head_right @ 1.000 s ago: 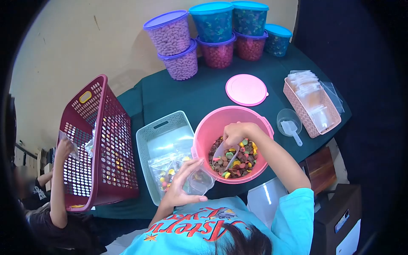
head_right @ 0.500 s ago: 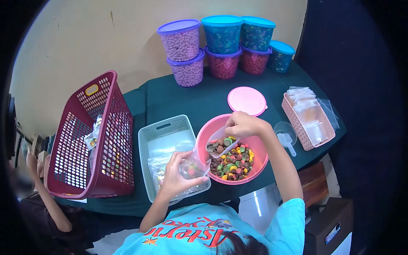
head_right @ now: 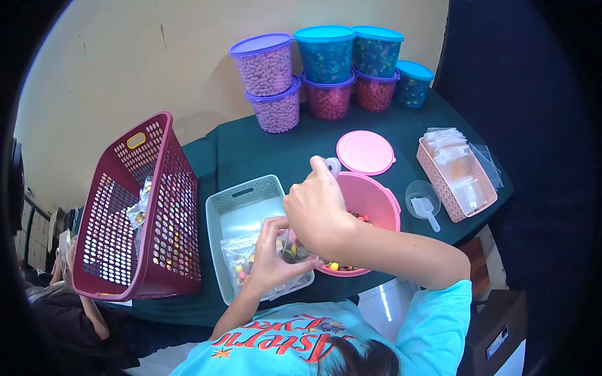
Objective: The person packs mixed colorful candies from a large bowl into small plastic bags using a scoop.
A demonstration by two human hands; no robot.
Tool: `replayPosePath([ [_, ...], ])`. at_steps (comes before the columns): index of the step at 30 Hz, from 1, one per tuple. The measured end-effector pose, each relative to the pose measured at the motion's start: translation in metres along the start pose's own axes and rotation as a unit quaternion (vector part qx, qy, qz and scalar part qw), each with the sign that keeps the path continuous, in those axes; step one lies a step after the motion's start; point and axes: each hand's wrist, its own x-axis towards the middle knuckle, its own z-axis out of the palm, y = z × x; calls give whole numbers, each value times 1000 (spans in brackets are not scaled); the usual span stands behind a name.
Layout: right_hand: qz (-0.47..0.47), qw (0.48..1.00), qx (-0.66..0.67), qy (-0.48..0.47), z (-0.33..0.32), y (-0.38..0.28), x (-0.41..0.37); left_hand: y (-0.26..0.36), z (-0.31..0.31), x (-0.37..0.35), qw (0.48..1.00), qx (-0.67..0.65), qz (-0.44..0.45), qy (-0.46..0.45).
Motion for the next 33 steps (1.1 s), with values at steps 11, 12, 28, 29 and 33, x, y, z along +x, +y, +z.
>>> replayPosePath([
  [11,80,996,40,11,95,42,33,-30,-29,-30,868,-471,-154,11],
  [12,80,996,44,-17,119,39,42,-29,-31,-31,828,-532,-179,6],
  [28,-68,938,198,-275,176,26,71,-43,-16,-27,852,-492,-158,-76],
  [29,-79,915,238,-317,172,29,71,-42,-16,-28,852,-492,-159,-76],
  [33,-78,915,291,-269,164,39,65,-43,-13,-39,868,-475,-146,-3],
])
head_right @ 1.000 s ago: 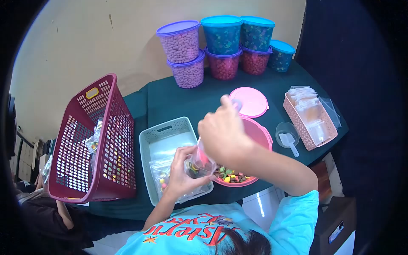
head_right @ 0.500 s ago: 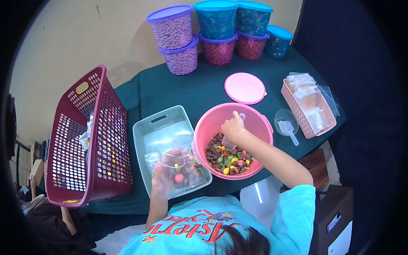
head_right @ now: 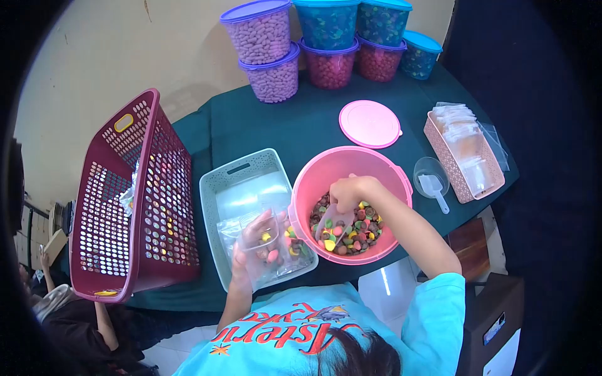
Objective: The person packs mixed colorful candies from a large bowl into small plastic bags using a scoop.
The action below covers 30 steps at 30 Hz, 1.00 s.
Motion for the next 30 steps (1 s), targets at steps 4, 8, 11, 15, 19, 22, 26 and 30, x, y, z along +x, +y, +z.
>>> replayPosePath([
  [4,-44,993,109,6,-8,10,-12,-2,3,-5,996,61,48,42],
  [8,-69,982,175,25,-22,12,-33,6,8,0,950,286,126,7],
  [11,-84,972,206,74,-39,11,-55,8,16,6,915,379,137,14],
  [15,-37,981,119,149,-74,-12,-85,7,25,16,872,460,165,24],
  [19,16,971,-84,223,-86,-48,-95,3,33,24,864,473,169,35],
  [22,68,920,-267,279,-69,-102,-105,0,36,27,852,481,198,53],
  [26,102,868,-381,301,-47,-142,-110,-2,36,20,838,501,208,65],
  [30,96,857,-330,385,-42,-124,-119,-3,35,11,837,498,212,82],
])
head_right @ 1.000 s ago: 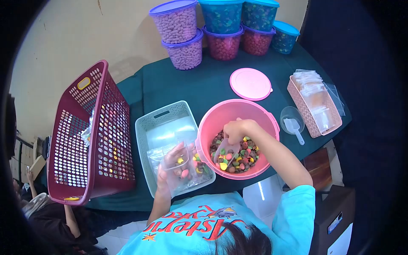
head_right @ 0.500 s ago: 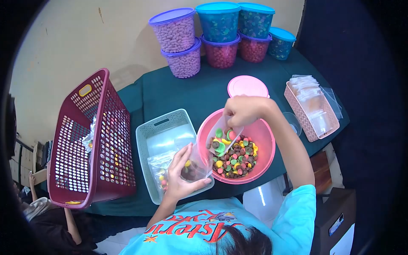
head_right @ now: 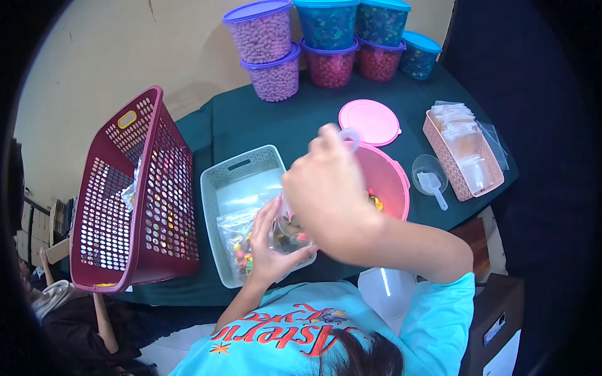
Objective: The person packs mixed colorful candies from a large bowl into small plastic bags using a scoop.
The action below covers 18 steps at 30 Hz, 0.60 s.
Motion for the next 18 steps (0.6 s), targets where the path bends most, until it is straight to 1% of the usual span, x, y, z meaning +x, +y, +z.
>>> replayPosePath([
  [1,25,998,44,41,5,11,-3,0,-1,-1,1000,-11,-9,5],
  [3,115,983,143,5,16,30,-10,-3,-3,-5,1000,-13,-27,-9],
  [4,113,983,142,4,25,35,-13,-3,-3,-6,999,-27,-43,1],
  [5,157,967,178,-90,41,38,-13,-4,-4,-7,997,-41,-60,12],
  [6,199,939,212,-181,60,41,-14,-4,-4,-7,997,-41,-62,15],
  [7,195,941,210,-182,89,40,-21,-4,-6,-6,998,-37,-60,-1],
  [8,166,960,220,-53,124,32,-35,-5,-7,-5,998,-32,-57,-17],
  [9,134,961,227,78,140,23,-45,-6,-7,-4,998,-31,-58,-13],
  [11,142,894,413,101,125,9,-53,-7,-6,-2,998,-42,-53,-6],
  [12,123,814,562,88,109,0,-55,-7,-6,-1,997,-50,-58,-4],
  [13,99,710,694,72,92,-9,-54,-6,-7,2,997,-49,-57,1],
  [15,45,752,654,64,74,-23,-54,-4,-9,5,1000,-20,-17,-13],
  [16,53,789,597,132,77,-34,-53,-2,-9,7,1000,-7,3,-18],
  [17,53,789,597,137,81,-37,-52,0,-12,9,1000,-5,8,-18],
  [18,112,752,627,166,83,-39,-51,3,-17,11,999,-28,-2,-29],
])
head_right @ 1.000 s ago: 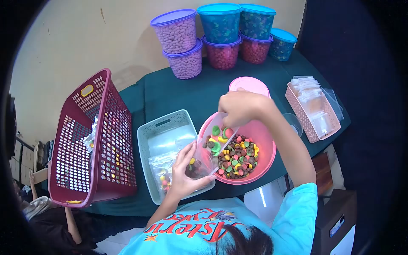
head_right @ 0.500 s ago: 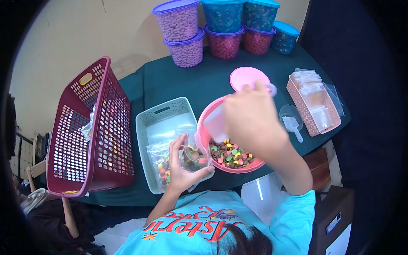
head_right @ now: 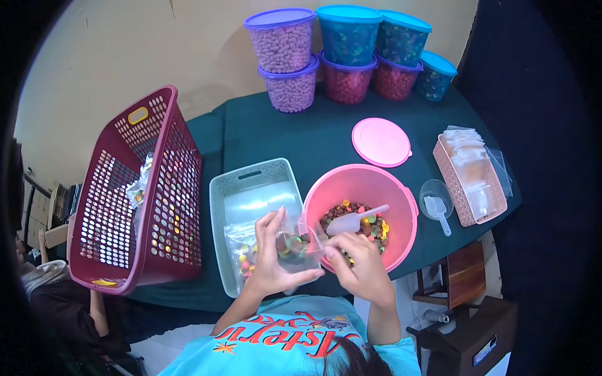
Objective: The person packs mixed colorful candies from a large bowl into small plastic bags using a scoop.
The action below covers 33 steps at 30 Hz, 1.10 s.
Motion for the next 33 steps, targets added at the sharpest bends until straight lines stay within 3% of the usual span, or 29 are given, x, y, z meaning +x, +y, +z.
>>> replayPosePath([
  [1,35,997,40,61,1,1,2,1,-4,2,1000,-24,-9,-11],
  [3,64,993,55,87,1,-2,5,-8,-11,2,999,-1,52,-10],
  [5,52,975,140,163,15,7,6,-21,-9,-6,976,-187,-109,9],
  [6,18,973,116,198,24,12,7,-4,-8,1,956,-266,-112,51],
  [11,69,963,141,220,50,0,10,-6,-3,-9,948,-267,-165,60],
  [16,44,962,84,258,61,-3,8,1,3,-21,934,-290,-200,56],
  [20,50,960,94,260,61,6,4,-1,5,-22,947,-268,-160,73],
  [22,53,960,101,256,57,7,3,-2,1,-20,907,-367,-197,66],
  [26,46,951,137,272,59,8,3,-2,3,-21,905,-375,-191,57],
  [28,33,952,132,274,66,6,3,-5,8,-19,949,-292,-110,46],
  [31,11,952,119,281,63,6,6,-11,12,-18,954,-275,-89,80],
  [33,45,945,186,265,58,10,7,-7,3,-14,943,-307,-107,79],
])
